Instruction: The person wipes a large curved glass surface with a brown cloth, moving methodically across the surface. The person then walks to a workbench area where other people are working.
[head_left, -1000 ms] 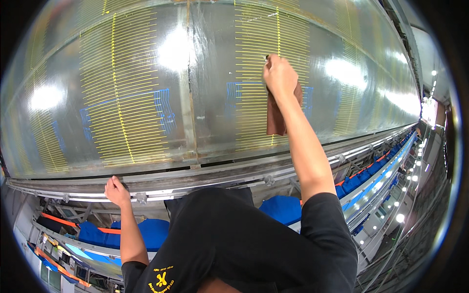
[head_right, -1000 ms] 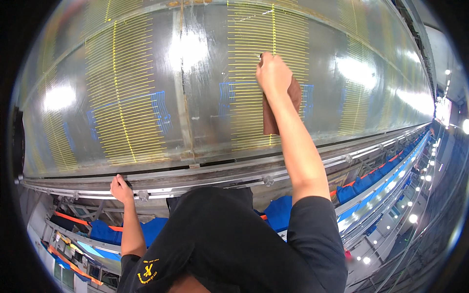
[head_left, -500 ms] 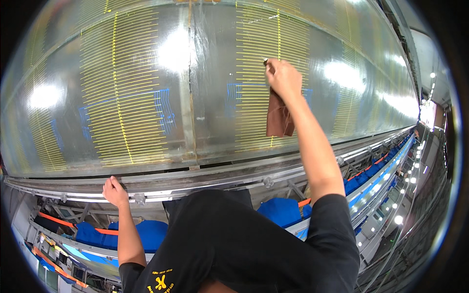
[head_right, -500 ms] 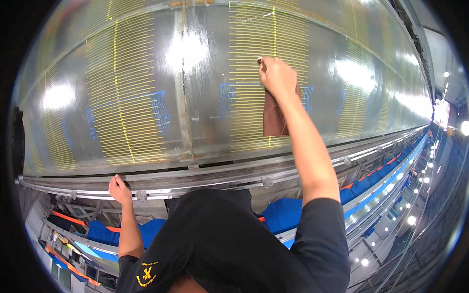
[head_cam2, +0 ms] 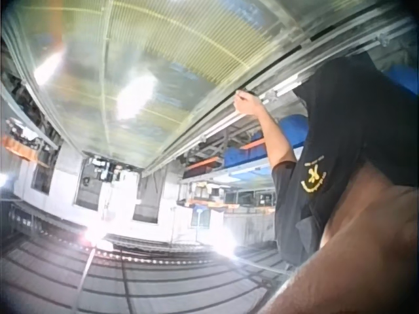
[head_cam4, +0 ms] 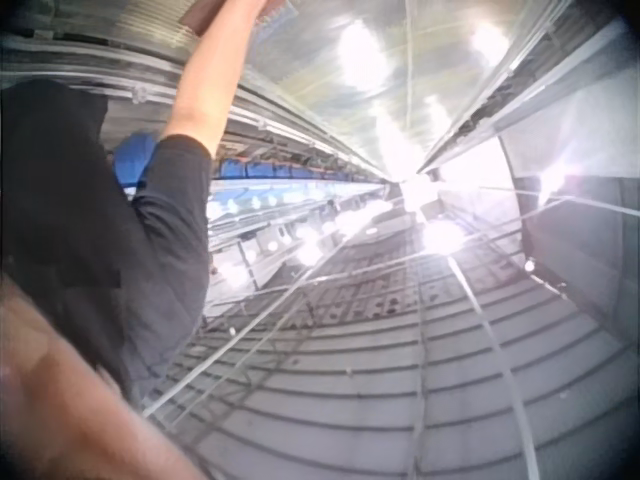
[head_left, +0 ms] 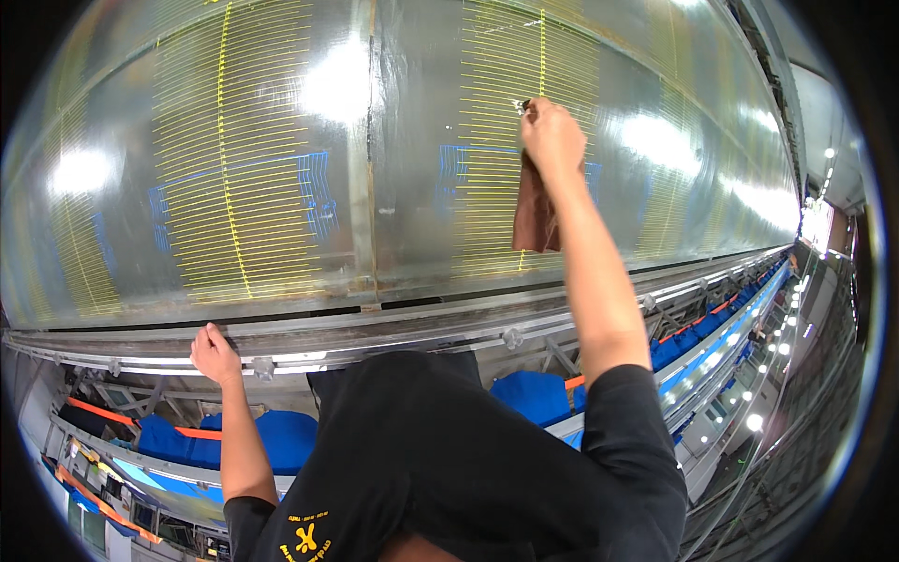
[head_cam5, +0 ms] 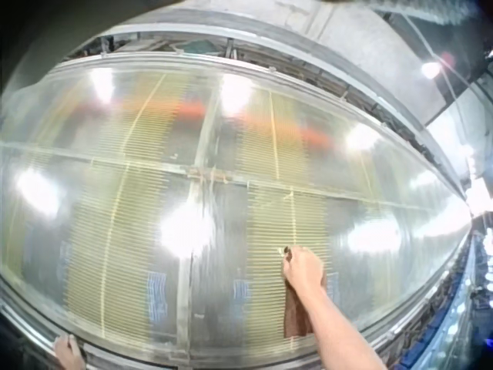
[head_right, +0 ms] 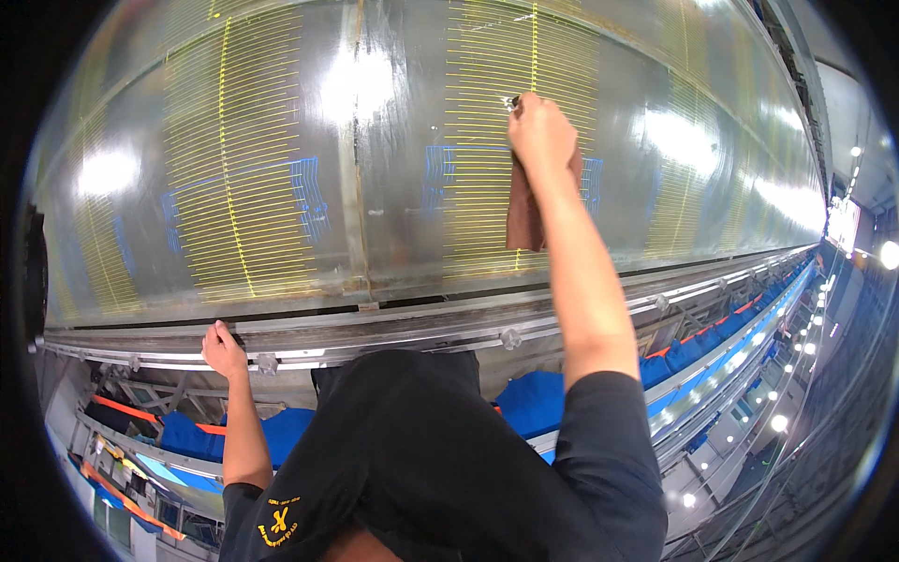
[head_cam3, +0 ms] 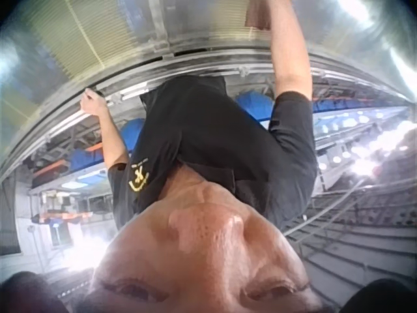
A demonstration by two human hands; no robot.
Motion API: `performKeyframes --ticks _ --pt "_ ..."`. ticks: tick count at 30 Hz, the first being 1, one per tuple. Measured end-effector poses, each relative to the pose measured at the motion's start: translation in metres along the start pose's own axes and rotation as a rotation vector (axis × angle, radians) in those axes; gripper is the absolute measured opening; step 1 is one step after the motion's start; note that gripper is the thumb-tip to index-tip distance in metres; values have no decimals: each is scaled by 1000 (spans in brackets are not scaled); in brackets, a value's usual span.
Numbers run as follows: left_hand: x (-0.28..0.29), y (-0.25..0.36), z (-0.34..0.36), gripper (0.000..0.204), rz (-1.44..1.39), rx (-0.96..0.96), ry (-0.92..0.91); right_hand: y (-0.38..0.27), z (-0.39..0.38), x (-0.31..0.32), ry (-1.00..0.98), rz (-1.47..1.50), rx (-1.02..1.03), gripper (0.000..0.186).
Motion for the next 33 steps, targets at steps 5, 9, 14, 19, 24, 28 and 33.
performKeyframes --ticks 5,9,14,19,24,28,33 --pt "-2 -1 0 36 45 -4 18 0 6 4 -150 -42 102 19" --pt "-1 -2 -1 35 16 5 -13 -19 -23 -6 -60 -18 63 18" --pt "1 -1 -3 34 20 12 -11 -6 -12 -8 -34 43 -55 18" --pt "0 1 -1 35 9 0 1 11 3 4 -44 68 71 17" --pt "0 -2 -2 35 35 18 -29 -32 -20 -3 -132 58 5 19" --pt "-2 -3 1 35 30 10 -45 16 4 -1 1 123 -217 17" --pt "-1 -2 -3 36 20 14 -26 -28 -4 1 -100 156 55 18"
Point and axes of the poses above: each hand's wrist, its own z-axis towards the middle knuckle, its own x-axis out of the back of the hand, y = z × x, the point moved 6 cm from there along z, towards the middle knuckle, and after that the axes turned 6 degrees about -y, right-handed, at the moved point
